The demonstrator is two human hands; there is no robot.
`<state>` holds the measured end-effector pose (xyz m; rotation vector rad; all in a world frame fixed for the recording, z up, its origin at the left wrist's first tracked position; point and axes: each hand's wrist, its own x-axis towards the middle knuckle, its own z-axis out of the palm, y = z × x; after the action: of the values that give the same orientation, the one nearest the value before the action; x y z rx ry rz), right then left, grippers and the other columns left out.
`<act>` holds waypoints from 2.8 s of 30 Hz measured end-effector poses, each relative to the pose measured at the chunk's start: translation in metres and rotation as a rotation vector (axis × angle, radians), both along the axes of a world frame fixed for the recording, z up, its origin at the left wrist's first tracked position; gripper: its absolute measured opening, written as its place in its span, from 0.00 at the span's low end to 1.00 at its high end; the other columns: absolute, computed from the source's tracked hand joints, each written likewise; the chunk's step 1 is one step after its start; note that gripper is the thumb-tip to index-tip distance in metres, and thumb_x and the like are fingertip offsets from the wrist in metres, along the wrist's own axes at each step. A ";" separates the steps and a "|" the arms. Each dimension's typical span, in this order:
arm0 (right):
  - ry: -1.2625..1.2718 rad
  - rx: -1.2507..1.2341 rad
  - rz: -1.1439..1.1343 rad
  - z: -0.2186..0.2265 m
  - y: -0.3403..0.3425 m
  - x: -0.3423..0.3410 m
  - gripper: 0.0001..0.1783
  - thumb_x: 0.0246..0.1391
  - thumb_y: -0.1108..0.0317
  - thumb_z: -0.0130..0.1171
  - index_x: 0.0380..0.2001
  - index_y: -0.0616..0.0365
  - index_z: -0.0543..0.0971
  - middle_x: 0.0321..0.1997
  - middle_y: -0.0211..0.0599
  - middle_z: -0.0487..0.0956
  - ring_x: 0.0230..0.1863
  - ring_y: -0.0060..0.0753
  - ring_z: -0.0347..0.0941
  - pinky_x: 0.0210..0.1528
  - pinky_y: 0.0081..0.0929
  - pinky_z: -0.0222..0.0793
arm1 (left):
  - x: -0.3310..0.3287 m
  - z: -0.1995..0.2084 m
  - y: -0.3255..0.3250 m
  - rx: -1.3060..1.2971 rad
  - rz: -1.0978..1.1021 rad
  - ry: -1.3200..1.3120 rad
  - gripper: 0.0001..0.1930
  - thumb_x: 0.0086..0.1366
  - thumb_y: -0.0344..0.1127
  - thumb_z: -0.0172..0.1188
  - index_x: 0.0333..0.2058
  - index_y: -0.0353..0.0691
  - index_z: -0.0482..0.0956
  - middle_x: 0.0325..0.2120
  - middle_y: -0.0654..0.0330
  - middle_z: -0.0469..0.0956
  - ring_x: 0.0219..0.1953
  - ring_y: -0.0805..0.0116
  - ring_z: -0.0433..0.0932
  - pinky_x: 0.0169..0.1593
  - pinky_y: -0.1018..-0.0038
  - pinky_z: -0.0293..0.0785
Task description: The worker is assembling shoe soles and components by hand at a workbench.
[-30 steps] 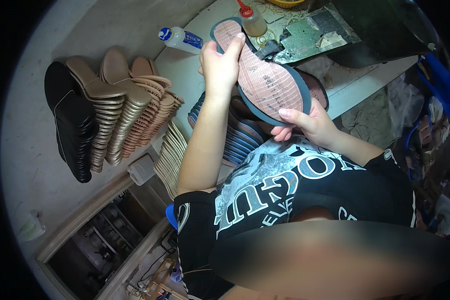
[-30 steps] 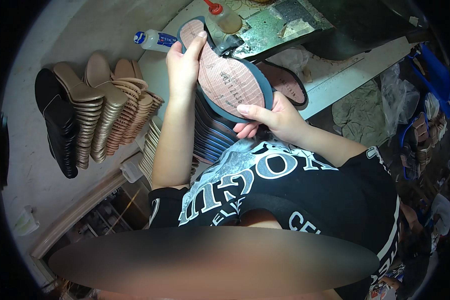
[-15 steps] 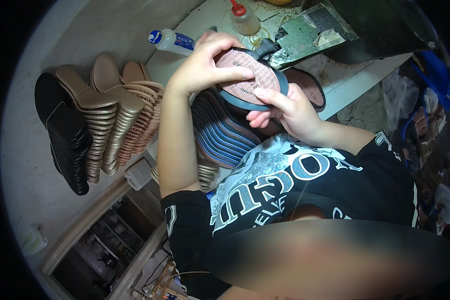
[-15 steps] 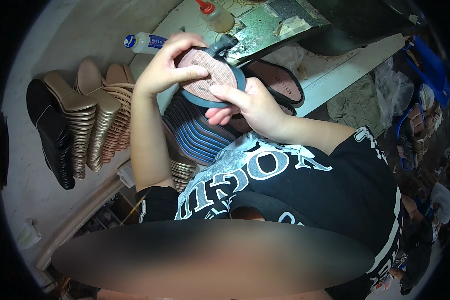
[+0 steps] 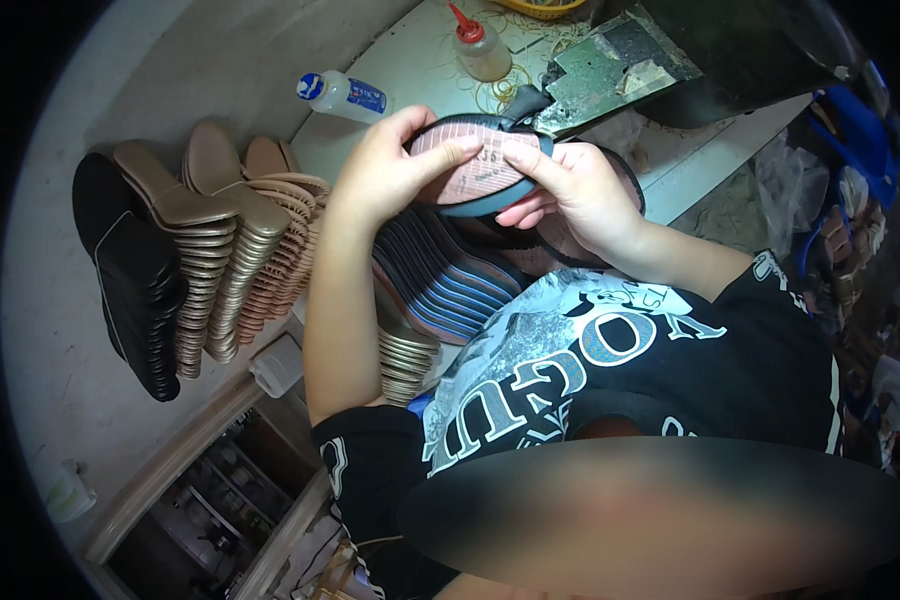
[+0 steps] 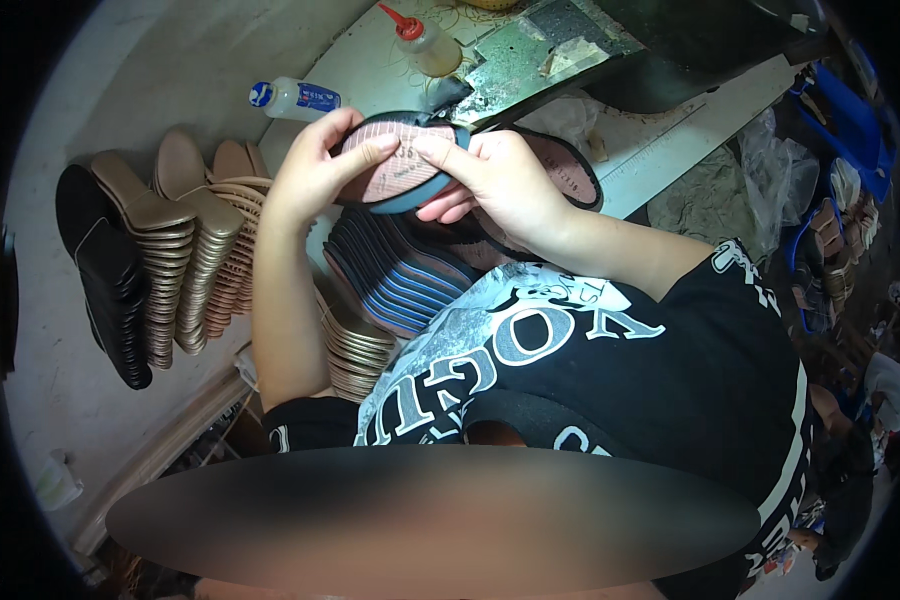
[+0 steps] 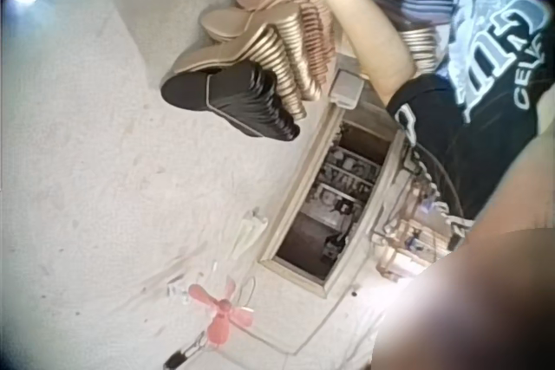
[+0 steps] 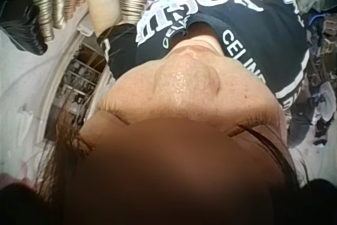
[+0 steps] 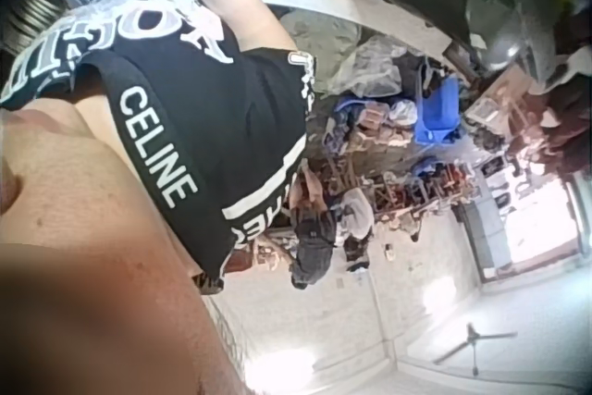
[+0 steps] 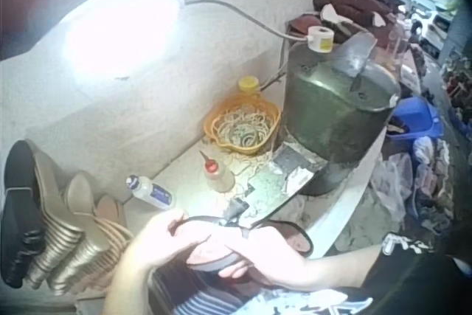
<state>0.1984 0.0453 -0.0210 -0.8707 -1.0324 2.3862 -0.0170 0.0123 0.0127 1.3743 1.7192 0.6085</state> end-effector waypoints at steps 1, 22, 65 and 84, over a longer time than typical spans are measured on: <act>-0.017 0.013 0.007 0.000 0.001 0.001 0.25 0.59 0.53 0.54 0.34 0.70 0.78 0.30 0.42 0.81 0.27 0.28 0.80 0.28 0.16 0.75 | 0.002 -0.001 -0.003 -0.023 0.022 0.021 0.18 0.55 0.45 0.67 0.30 0.35 0.74 0.24 0.67 0.73 0.27 0.80 0.68 0.31 0.82 0.66; 0.033 0.127 -0.024 -0.012 0.005 0.003 0.23 0.55 0.50 0.58 0.28 0.64 0.80 0.28 0.39 0.82 0.27 0.25 0.79 0.30 0.20 0.76 | 0.044 -0.003 -0.038 -0.126 0.400 -0.265 0.19 0.60 0.47 0.62 0.30 0.32 0.78 0.26 0.59 0.79 0.25 0.76 0.75 0.30 0.80 0.71; 0.043 -0.041 0.071 0.007 -0.019 0.034 0.16 0.57 0.60 0.55 0.33 0.65 0.77 0.26 0.41 0.80 0.24 0.25 0.78 0.26 0.14 0.71 | 0.005 -0.011 -0.013 -0.202 0.526 -0.227 0.31 0.53 0.64 0.62 0.14 0.38 0.72 0.05 0.66 0.65 0.06 0.78 0.63 0.13 0.82 0.60; -0.030 -0.047 -0.022 0.006 -0.003 -0.002 0.25 0.56 0.49 0.57 0.35 0.67 0.77 0.29 0.45 0.81 0.26 0.26 0.79 0.27 0.14 0.73 | -0.008 0.024 0.036 0.008 -0.344 0.358 0.23 0.53 0.53 0.65 0.27 0.36 0.72 0.19 0.62 0.70 0.22 0.75 0.68 0.27 0.76 0.65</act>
<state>0.1964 0.0426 -0.0148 -0.9321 -0.9768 2.3952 -0.0249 0.0483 0.0367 1.8167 1.6896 0.1829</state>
